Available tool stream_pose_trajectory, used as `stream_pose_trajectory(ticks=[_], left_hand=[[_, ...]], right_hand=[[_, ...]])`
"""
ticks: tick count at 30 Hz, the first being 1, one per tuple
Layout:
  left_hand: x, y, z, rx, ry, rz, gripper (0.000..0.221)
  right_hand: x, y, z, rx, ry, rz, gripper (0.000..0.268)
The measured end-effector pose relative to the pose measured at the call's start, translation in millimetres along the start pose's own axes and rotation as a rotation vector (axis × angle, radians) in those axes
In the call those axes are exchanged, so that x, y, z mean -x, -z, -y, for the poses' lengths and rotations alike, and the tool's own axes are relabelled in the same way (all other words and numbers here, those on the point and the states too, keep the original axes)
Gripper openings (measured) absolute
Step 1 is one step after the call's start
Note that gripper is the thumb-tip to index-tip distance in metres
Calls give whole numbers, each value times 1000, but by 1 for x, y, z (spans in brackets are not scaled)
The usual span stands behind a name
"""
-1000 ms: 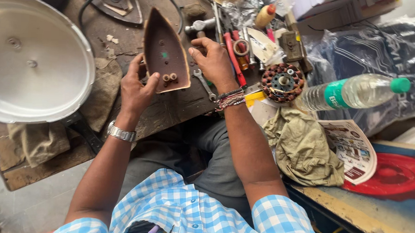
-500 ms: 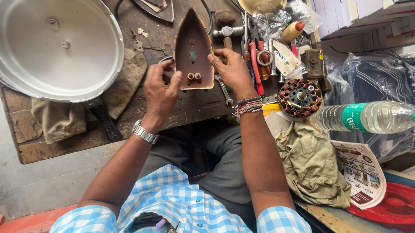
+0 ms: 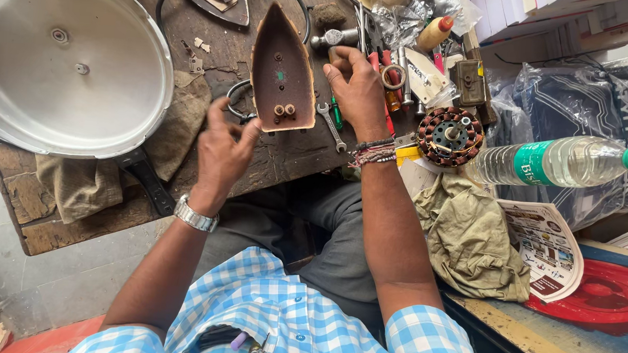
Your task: The person disassembles a teal electric iron, removes the internal heating element, and uses a hammer and screwdriver to tap and adjust components inside the iron's base. They then briefly handle a pressure cooker lid and a screwdriver before returning to the iron.
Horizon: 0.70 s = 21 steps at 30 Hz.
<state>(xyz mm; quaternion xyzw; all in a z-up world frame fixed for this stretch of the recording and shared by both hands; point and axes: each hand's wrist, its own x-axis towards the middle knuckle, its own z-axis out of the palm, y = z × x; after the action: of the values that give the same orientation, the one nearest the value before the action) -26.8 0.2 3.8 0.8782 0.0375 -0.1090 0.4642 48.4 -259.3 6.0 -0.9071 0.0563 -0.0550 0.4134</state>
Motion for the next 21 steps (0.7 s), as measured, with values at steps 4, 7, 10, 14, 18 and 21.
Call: stream_pose_trajectory(ticks=[4,7,10,14,18,21], left_hand=[[3,-15,4,94,52,57,87],[-5,-28,12,184,-45,-17,89],[-11,-41,21,405,-27,-35,81],[-16,-53,23,705,77,-77,67],[-22,-52,15,788,-27,-108,72],[-23,-47,6,793,-180,-67,93]], right_hand=[[5,-3,8,-134,-158,157,47],[5,-2,22,-204,-366,412,54],[14,1,29,-208,-482,619,53],[13,-6,28,-350,-486,675,35],[12,-15,14,-495,-433,522,29],[5,-20,-3,-647,-346,401,30]])
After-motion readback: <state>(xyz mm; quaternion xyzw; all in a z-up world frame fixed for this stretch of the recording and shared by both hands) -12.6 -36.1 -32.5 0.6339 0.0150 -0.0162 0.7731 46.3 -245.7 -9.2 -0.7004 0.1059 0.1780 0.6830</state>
